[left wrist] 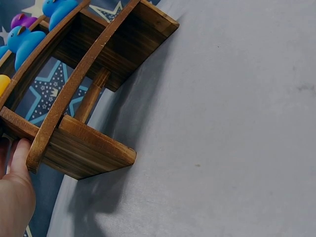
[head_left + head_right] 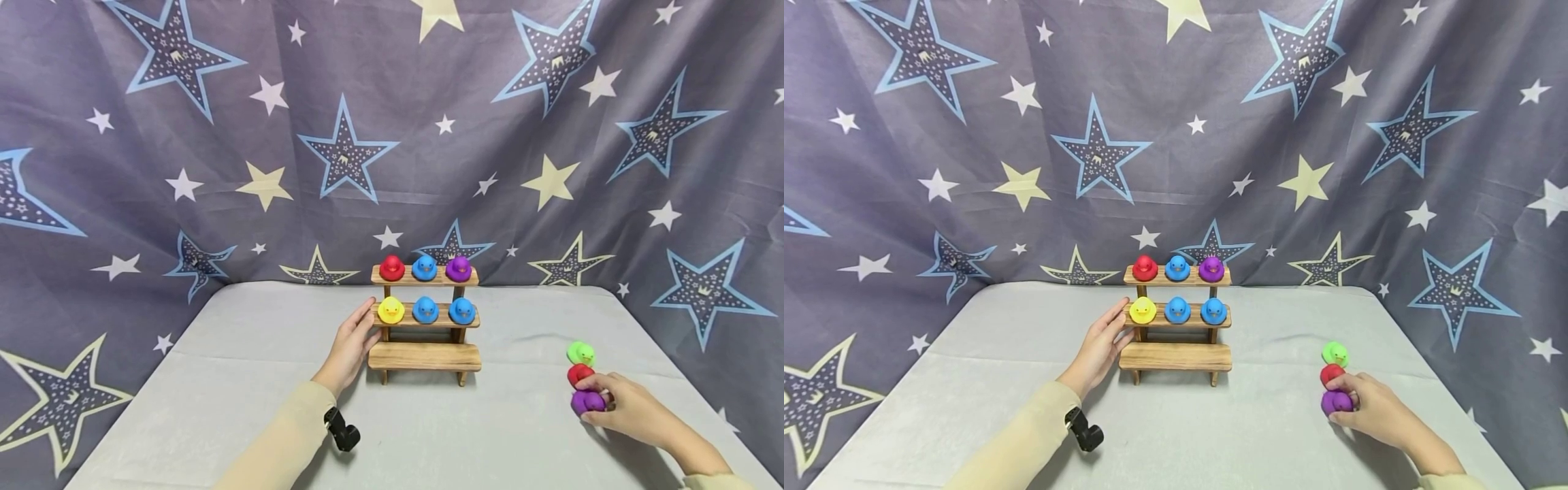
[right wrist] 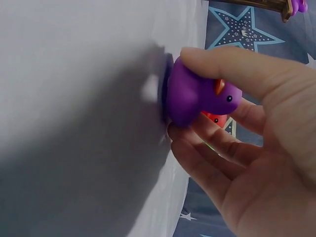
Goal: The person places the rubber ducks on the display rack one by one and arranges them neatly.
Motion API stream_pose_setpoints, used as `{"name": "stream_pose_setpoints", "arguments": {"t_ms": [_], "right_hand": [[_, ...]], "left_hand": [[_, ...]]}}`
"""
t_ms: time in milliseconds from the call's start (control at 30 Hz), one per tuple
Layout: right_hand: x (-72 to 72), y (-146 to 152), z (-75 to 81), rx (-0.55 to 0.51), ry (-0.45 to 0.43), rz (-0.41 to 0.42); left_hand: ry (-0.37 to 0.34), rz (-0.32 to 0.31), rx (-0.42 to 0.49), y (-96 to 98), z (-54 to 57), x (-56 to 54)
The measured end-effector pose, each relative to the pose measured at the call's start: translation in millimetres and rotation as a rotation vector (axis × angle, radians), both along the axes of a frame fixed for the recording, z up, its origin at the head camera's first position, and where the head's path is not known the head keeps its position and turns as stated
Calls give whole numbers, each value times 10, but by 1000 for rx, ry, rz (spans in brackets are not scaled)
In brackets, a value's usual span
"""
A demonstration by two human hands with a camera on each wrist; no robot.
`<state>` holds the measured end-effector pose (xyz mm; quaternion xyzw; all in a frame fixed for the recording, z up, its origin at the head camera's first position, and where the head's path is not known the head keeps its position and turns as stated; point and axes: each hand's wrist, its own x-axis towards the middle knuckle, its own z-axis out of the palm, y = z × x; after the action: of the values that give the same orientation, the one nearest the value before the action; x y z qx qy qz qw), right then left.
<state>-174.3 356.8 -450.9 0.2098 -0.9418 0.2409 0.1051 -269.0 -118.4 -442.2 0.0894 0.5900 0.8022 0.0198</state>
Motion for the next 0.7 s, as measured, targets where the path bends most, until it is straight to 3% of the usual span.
{"name": "stream_pose_setpoints", "arguments": {"t_ms": [433, 700], "right_hand": [[7, -65, 131, -51, -32, 21], [-21, -183, 197, -68, 44, 47]], "left_hand": [[10, -3, -2, -11, -9, -5], [-5, 4, -6, -2, -1, -3]]}}
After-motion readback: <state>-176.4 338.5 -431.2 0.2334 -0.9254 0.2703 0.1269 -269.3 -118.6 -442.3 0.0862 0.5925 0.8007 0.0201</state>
